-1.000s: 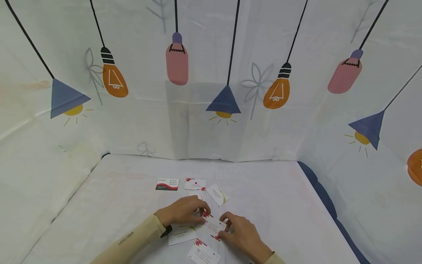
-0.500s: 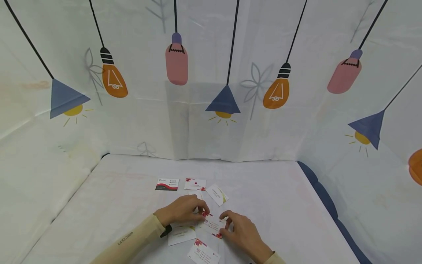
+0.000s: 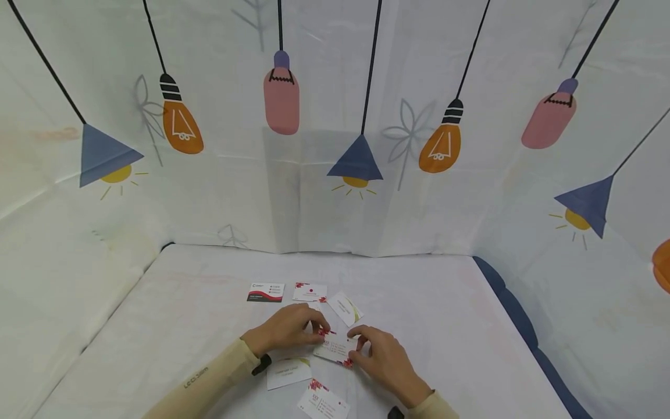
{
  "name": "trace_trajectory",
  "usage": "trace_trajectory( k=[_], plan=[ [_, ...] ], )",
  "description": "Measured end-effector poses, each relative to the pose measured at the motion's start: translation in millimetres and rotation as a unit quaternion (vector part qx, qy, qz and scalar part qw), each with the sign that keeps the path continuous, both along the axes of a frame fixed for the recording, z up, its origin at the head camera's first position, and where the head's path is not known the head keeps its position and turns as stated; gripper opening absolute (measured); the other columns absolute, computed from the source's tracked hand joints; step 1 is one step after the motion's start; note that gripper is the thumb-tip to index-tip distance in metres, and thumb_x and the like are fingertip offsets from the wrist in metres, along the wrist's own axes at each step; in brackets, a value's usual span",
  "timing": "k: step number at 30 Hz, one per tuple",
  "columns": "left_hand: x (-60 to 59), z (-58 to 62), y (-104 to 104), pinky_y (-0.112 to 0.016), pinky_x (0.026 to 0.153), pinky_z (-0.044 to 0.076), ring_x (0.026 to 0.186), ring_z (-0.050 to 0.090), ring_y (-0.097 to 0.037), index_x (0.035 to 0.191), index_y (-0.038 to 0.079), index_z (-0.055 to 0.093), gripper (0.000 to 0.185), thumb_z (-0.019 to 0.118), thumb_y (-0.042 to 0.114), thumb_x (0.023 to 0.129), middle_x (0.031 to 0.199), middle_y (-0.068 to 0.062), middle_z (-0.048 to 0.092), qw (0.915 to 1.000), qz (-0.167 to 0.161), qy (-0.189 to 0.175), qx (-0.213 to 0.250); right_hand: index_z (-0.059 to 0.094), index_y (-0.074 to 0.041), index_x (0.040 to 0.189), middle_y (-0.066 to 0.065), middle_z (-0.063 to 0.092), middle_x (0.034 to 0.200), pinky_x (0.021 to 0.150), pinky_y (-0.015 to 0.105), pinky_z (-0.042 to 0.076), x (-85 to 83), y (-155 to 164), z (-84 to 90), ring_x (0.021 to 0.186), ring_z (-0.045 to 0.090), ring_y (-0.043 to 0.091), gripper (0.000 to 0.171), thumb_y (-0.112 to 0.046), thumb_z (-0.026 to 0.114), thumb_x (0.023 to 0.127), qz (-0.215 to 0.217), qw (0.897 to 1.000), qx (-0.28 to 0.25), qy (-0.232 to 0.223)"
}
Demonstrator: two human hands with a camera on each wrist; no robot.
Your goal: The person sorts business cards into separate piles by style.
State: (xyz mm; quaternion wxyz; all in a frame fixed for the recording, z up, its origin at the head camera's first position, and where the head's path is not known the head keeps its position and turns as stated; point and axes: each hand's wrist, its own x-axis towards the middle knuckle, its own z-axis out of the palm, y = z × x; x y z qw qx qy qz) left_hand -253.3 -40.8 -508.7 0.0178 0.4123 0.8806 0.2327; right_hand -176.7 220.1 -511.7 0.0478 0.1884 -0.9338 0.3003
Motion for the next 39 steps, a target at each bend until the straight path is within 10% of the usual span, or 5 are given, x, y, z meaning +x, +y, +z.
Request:
trace_trajectory(
  k=[39],
  plan=[
    [-14.7, 1.7, -32.4, -0.026, 0.068, 0.044, 0.076, 0.052, -0.006, 0.104, 0.023, 0.075, 0.016, 0.080, 0.027, 0.089, 0.083, 0.012, 0.067, 0.9885, 0.119, 0.085, 0.041, 0.072, -0.023, 0.114, -0.013, 0.063, 0.085, 0.055, 0.024, 0.043, -56.7, -41.5, 2.2, 0.062, 0.050, 0.002, 0.030, -0.019, 0.081, 0.086, -0.003, 0.999, -0.001, 0.033]
  ],
)
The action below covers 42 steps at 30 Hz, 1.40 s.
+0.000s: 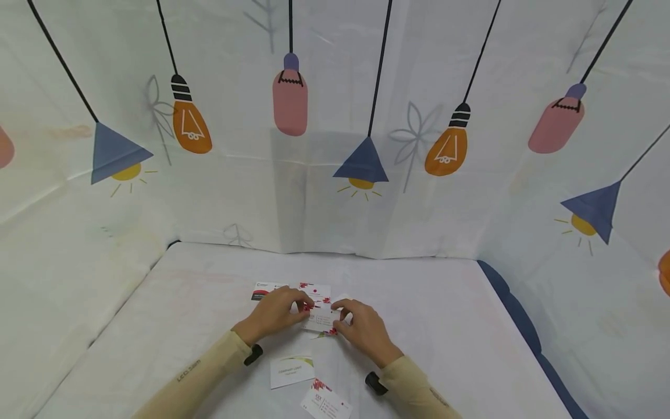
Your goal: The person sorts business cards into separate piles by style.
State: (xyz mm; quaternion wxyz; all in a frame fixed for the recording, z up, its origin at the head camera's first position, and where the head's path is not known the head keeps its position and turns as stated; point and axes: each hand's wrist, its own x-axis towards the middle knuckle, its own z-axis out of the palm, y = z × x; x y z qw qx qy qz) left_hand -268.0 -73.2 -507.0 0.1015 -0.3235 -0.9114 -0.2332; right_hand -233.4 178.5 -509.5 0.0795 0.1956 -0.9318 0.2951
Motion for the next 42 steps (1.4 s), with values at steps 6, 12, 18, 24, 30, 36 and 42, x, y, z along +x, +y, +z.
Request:
trace_trajectory(
  k=[6, 12, 18, 24, 30, 36, 42],
  plan=[
    [-4.0, 1.9, -1.7, -0.027, 0.067, 0.044, 0.076, 0.054, -0.008, 0.103, 0.024, 0.077, 0.015, 0.079, 0.025, 0.088, 0.081, 0.012, 0.066, 0.9998, 0.019, 0.008, 0.007, 0.071, -0.025, 0.115, -0.014, 0.063, 0.086, 0.056, 0.025, 0.044, -6.7, -5.6, 0.9, 0.065, 0.051, 0.005, 0.030, -0.020, 0.081, 0.087, -0.013, 1.000, -0.003, -0.009],
    [-8.0, 1.1, -3.5, -0.028, 0.067, 0.045, 0.078, 0.058, -0.012, 0.104, 0.023, 0.076, 0.017, 0.080, 0.023, 0.088, 0.081, 0.010, 0.067, 0.9994, 0.029, 0.014, 0.014, 0.071, -0.024, 0.116, -0.012, 0.064, 0.088, 0.055, 0.025, 0.044, -12.1, -10.1, 2.3, 0.064, 0.051, 0.005, 0.031, -0.019, 0.080, 0.087, -0.015, 1.000, -0.009, -0.007],
    [-12.1, -1.0, -6.0, -0.031, 0.073, 0.047, 0.084, 0.062, -0.016, 0.107, 0.025, 0.073, 0.018, 0.078, 0.025, 0.090, 0.085, 0.011, 0.066, 0.9983, 0.041, -0.028, 0.031, 0.072, -0.021, 0.117, -0.009, 0.065, 0.089, 0.053, 0.025, 0.044, -17.3, -12.7, 3.5, 0.062, 0.050, 0.006, 0.031, -0.018, 0.080, 0.088, -0.013, 1.000, -0.014, -0.009],
    [-16.4, -2.9, -9.3, -0.033, 0.077, 0.048, 0.085, 0.060, -0.013, 0.109, 0.027, 0.073, 0.017, 0.077, 0.026, 0.092, 0.087, 0.013, 0.066, 0.9962, 0.055, -0.047, 0.049, 0.073, -0.021, 0.116, -0.007, 0.067, 0.090, 0.051, 0.024, 0.043, -23.2, -15.0, 4.5, 0.061, 0.051, 0.005, 0.030, -0.017, 0.080, 0.088, -0.007, 1.000, -0.024, -0.005],
    [-22.9, -2.6, -11.9, -0.032, 0.074, 0.047, 0.081, 0.061, -0.014, 0.110, 0.024, 0.073, 0.019, 0.076, 0.025, 0.092, 0.087, 0.011, 0.067, 0.9961, 0.056, -0.037, 0.058, 0.073, -0.021, 0.116, -0.007, 0.067, 0.089, 0.052, 0.025, 0.044, -31.9, -18.9, 5.5, 0.062, 0.052, 0.007, 0.029, -0.016, 0.080, 0.087, -0.014, 0.999, -0.031, -0.008],
    [-32.5, -1.0, -14.2, -0.030, 0.068, 0.046, 0.075, 0.057, -0.010, 0.108, 0.023, 0.074, 0.018, 0.078, 0.022, 0.090, 0.084, 0.011, 0.067, 0.9963, 0.063, -0.025, 0.053, 0.073, -0.024, 0.117, -0.007, 0.067, 0.092, 0.055, 0.026, 0.046, -44.4, -24.4, 5.6, 0.065, 0.054, 0.008, 0.030, -0.019, 0.079, 0.089, -0.026, 0.999, -0.030, -0.020],
    [-42.5, -1.0, -14.7, -0.028, 0.059, 0.044, 0.071, 0.052, -0.009, 0.107, 0.027, 0.074, 0.018, 0.078, 0.023, 0.089, 0.082, 0.013, 0.065, 0.9942, 0.085, -0.040, 0.052, 0.074, -0.023, 0.117, -0.005, 0.068, 0.092, 0.060, 0.029, 0.047, -54.0, -28.5, 5.4, 0.067, 0.055, 0.009, 0.030, -0.017, 0.078, 0.089, -0.027, 0.999, -0.037, -0.021]
  ],
)
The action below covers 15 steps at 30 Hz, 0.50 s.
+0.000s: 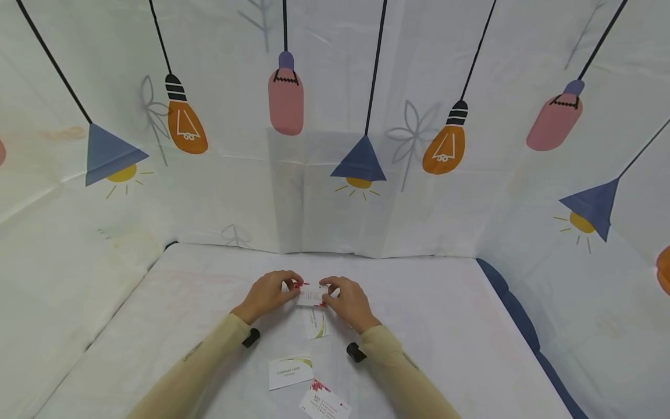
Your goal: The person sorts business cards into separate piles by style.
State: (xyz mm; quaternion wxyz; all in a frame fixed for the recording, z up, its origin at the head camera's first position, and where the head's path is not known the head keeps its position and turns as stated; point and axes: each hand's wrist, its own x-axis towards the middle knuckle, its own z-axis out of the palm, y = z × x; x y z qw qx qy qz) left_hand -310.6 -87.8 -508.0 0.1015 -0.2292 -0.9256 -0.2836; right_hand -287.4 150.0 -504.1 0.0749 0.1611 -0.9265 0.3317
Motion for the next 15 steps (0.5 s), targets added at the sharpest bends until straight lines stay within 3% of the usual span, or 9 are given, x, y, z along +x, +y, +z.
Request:
trace_trajectory(
  k=[9, 15],
  plan=[
    [-12.8, 3.2, 6.4, -0.029, 0.061, 0.044, 0.071, 0.053, -0.010, 0.108, 0.025, 0.074, 0.018, 0.077, 0.022, 0.091, 0.084, 0.009, 0.066, 0.9998, 0.010, -0.013, -0.013, 0.074, -0.020, 0.120, -0.005, 0.067, 0.093, 0.062, 0.031, 0.049, -16.7, 0.4, -5.4, 0.069, 0.057, 0.012, 0.031, -0.014, 0.077, 0.090, -0.013, 0.999, -0.032, -0.017],
    [-20.5, 3.4, 10.5, -0.030, 0.063, 0.046, 0.071, 0.055, -0.010, 0.110, 0.023, 0.074, 0.018, 0.075, 0.022, 0.092, 0.086, 0.006, 0.069, 0.9995, 0.016, -0.008, -0.027, 0.075, -0.021, 0.120, -0.003, 0.069, 0.093, 0.063, 0.031, 0.049, -25.8, 0.6, -8.4, 0.069, 0.059, 0.011, 0.031, -0.015, 0.077, 0.089, -0.020, 1.000, -0.018, -0.011]
  ],
)
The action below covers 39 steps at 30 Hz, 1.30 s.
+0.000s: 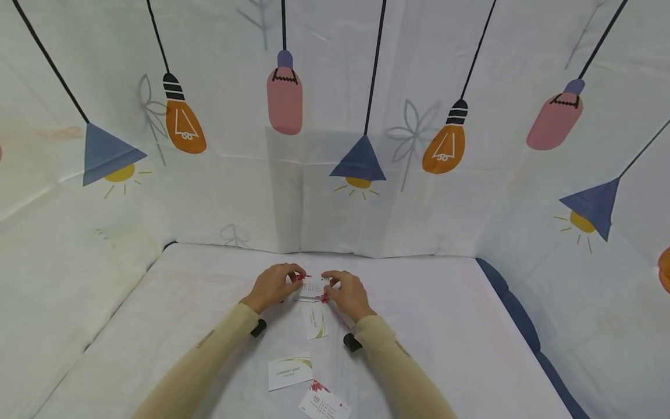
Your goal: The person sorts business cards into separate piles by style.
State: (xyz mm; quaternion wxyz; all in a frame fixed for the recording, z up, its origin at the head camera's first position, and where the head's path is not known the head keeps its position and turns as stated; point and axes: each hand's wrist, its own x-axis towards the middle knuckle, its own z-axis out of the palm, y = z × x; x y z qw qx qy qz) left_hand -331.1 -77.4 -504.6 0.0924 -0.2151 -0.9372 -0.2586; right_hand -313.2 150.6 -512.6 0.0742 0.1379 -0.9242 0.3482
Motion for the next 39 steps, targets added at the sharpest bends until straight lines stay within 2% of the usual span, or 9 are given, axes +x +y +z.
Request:
trace_trajectory(
  k=[8, 13, 19, 32, 39],
  plan=[
    [-4.0, -1.2, -1.0, -0.033, 0.066, 0.048, 0.072, 0.057, -0.010, 0.108, 0.021, 0.075, 0.017, 0.075, 0.020, 0.091, 0.086, 0.005, 0.069, 0.9998, 0.009, -0.013, -0.010, 0.075, -0.020, 0.120, -0.001, 0.069, 0.095, 0.063, 0.032, 0.048, -4.5, -5.1, -2.5, 0.072, 0.060, 0.012, 0.032, -0.016, 0.077, 0.088, -0.007, 1.000, 0.006, -0.024],
    [-6.2, -4.4, 0.9, -0.033, 0.068, 0.049, 0.075, 0.058, -0.010, 0.108, 0.021, 0.075, 0.017, 0.075, 0.021, 0.091, 0.086, 0.006, 0.069, 0.9997, 0.005, -0.010, -0.020, 0.075, -0.019, 0.120, -0.001, 0.068, 0.094, 0.058, 0.031, 0.044, -3.7, -5.3, -3.7, 0.070, 0.055, 0.013, 0.032, -0.015, 0.077, 0.088, -0.016, 0.999, 0.005, -0.038],
    [-6.6, -6.0, 1.6, -0.032, 0.066, 0.048, 0.073, 0.057, -0.010, 0.107, 0.020, 0.076, 0.017, 0.077, 0.019, 0.090, 0.084, 0.006, 0.068, 0.9996, 0.001, -0.010, -0.024, 0.075, -0.018, 0.120, -0.001, 0.069, 0.095, 0.059, 0.031, 0.043, -2.5, -5.9, -4.7, 0.069, 0.054, 0.014, 0.032, -0.016, 0.077, 0.089, -0.017, 0.999, 0.013, -0.045],
    [-8.0, -7.2, 0.2, -0.030, 0.063, 0.047, 0.071, 0.056, -0.010, 0.106, 0.019, 0.077, 0.017, 0.077, 0.017, 0.089, 0.083, 0.005, 0.067, 0.9993, -0.008, -0.016, -0.031, 0.074, -0.020, 0.120, -0.003, 0.068, 0.094, 0.058, 0.031, 0.043, -6.5, -4.7, -10.2, 0.066, 0.053, 0.013, 0.032, -0.017, 0.077, 0.089, -0.007, 0.999, 0.022, -0.047],
    [-6.4, -7.9, 0.9, -0.031, 0.064, 0.048, 0.071, 0.057, -0.011, 0.105, 0.018, 0.077, 0.016, 0.077, 0.017, 0.089, 0.084, 0.004, 0.068, 0.9989, -0.004, -0.024, -0.040, 0.074, -0.021, 0.119, -0.002, 0.068, 0.096, 0.060, 0.032, 0.043, -6.0, -5.5, -12.1, 0.069, 0.053, 0.013, 0.031, -0.018, 0.077, 0.088, -0.008, 0.998, 0.038, -0.042]
  ],
)
